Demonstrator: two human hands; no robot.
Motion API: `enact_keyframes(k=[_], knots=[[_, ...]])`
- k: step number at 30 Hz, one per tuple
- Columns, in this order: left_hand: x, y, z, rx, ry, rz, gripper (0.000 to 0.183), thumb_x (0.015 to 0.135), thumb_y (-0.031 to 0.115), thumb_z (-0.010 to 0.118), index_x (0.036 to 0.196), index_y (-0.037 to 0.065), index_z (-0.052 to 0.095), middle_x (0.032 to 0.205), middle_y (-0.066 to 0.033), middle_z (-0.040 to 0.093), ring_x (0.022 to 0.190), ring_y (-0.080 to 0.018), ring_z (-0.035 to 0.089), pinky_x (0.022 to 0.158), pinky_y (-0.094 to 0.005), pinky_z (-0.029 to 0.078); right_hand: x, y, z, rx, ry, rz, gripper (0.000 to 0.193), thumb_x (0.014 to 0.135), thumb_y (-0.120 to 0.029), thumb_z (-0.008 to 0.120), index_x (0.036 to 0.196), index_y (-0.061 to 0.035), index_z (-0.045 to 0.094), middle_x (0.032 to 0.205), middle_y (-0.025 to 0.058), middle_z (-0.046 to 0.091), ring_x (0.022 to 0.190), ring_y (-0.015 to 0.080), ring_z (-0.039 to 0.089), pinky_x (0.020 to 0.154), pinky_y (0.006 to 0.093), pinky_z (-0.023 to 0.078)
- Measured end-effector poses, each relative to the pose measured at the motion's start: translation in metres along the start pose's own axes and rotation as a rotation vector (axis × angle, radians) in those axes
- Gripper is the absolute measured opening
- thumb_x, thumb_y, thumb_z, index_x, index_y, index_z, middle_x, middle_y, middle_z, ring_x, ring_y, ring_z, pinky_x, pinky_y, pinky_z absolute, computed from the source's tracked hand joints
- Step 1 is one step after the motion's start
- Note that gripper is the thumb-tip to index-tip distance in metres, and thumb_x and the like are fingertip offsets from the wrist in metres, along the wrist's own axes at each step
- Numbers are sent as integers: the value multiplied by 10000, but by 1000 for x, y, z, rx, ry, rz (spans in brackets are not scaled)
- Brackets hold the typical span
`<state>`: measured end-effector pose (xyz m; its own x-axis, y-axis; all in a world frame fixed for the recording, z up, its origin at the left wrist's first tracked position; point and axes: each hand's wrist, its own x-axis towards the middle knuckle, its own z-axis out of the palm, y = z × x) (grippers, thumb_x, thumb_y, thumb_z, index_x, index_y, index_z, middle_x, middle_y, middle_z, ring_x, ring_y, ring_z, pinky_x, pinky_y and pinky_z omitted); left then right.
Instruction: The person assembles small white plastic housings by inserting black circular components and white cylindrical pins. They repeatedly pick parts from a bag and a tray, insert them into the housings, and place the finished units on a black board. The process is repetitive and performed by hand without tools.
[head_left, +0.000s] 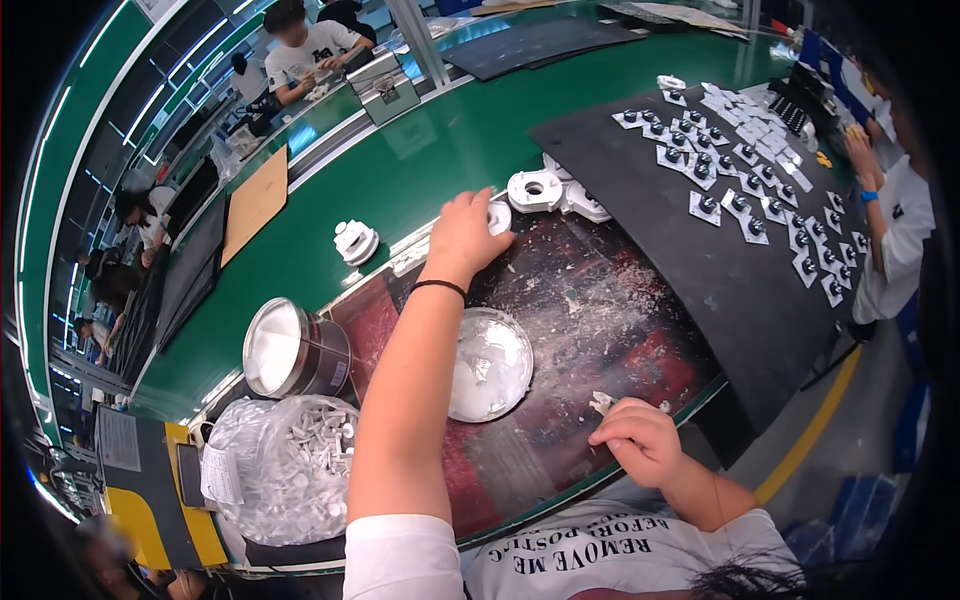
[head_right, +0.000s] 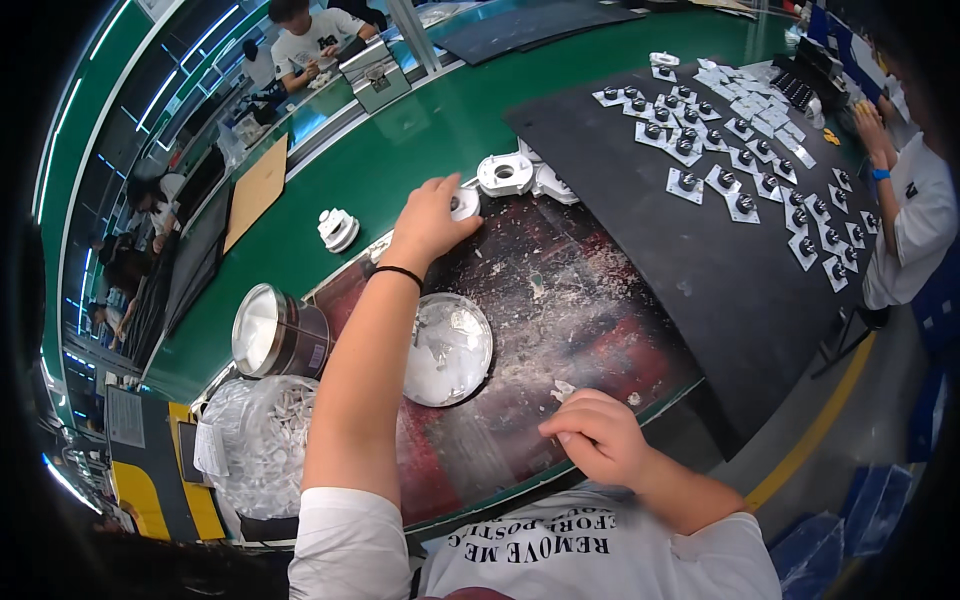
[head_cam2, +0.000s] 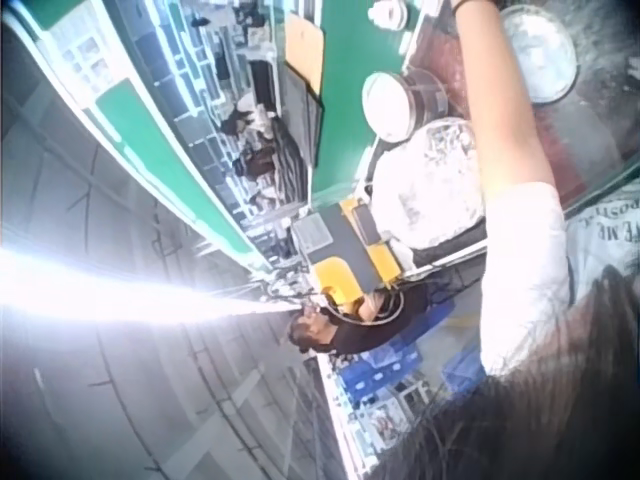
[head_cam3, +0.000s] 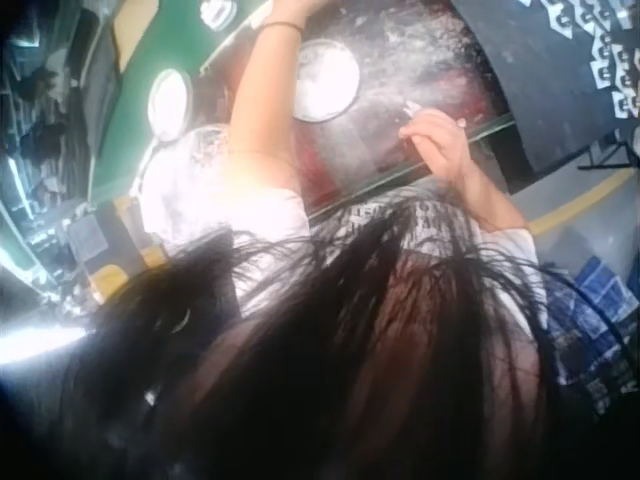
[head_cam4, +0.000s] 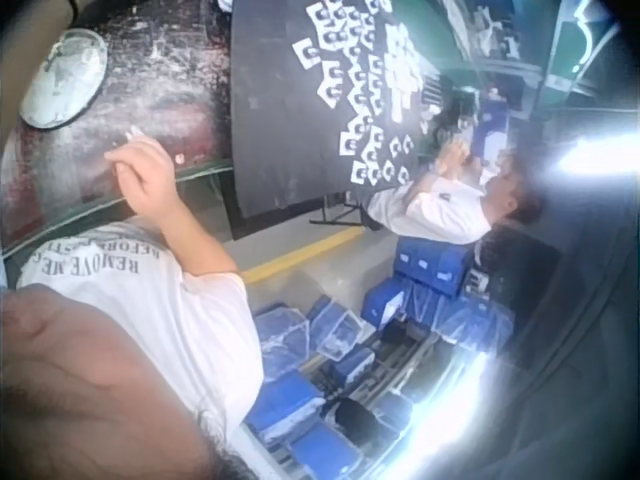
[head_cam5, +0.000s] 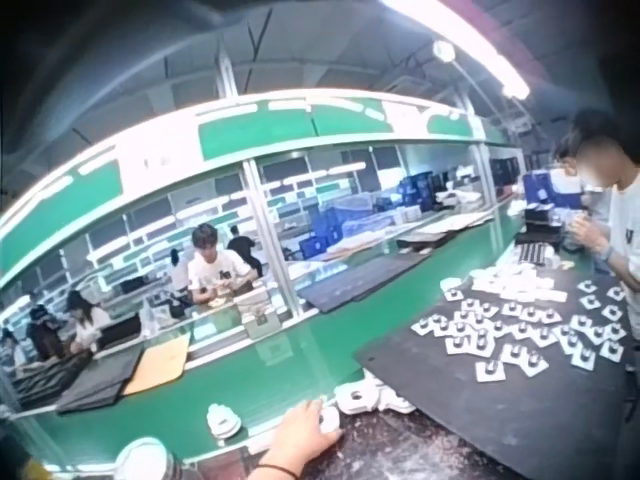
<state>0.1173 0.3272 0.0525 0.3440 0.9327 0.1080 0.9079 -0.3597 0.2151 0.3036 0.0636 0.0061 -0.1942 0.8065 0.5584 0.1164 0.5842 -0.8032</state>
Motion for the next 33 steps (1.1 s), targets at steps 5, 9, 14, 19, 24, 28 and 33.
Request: enact_keyframes(k=[5,9,14,19,24,28,33], knots=[[-31,-11,-27,-339,94,45,661,726,327,698,1298,72,488,1193,-188,531,1086,-297,542,958,-354,412,-3,0,1,-17,48,-15,159,753,47,548,858,-10,653,761,95,638,676,244,585,647,342,467],[-108,-16,-60,-1165,-89,59,594,776,172,696,1298,66,434,1172,-133,498,1029,-186,543,794,-306,494,-5,0,-1,-17,57,-10,145,744,39,554,837,-8,655,761,99,638,689,246,586,660,338,472],[-216,-23,-59,-1435,-49,222,604,741,168,749,1205,105,366,1378,-166,347,1224,-283,429,966,-418,431,-7,-1,1,-30,54,3,145,742,40,552,832,-8,655,767,95,643,705,242,585,664,334,472],[-288,-18,-34,-1747,-22,-6,608,729,215,776,1135,122,333,1386,-207,342,1240,-343,431,991,-469,419,-7,-4,5,-46,46,12,165,738,54,539,841,-7,653,774,91,650,702,239,582,666,329,465],[-325,8,11,-1001,404,73,640,687,217,786,1143,76,359,1220,-170,387,1119,-298,488,923,-401,431,-9,-3,3,-99,41,-20,184,736,48,546,878,-6,650,774,91,649,703,249,583,670,339,465],[-341,22,25,-719,414,-56,495,698,213,775,1018,55,433,1095,-131,367,1103,-308,490,940,-409,402,-6,-6,5,-152,-11,-45,166,748,13,568,887,-23,650,794,89,637,714,264,589,692,359,468],[-346,28,25,-738,430,-66,491,642,152,813,935,70,427,1306,-264,334,1153,-439,479,918,-460,427,-16,-43,-16,-102,-250,-196,150,776,-16,582,895,-48,668,833,59,653,742,229,608,681,357,470]])
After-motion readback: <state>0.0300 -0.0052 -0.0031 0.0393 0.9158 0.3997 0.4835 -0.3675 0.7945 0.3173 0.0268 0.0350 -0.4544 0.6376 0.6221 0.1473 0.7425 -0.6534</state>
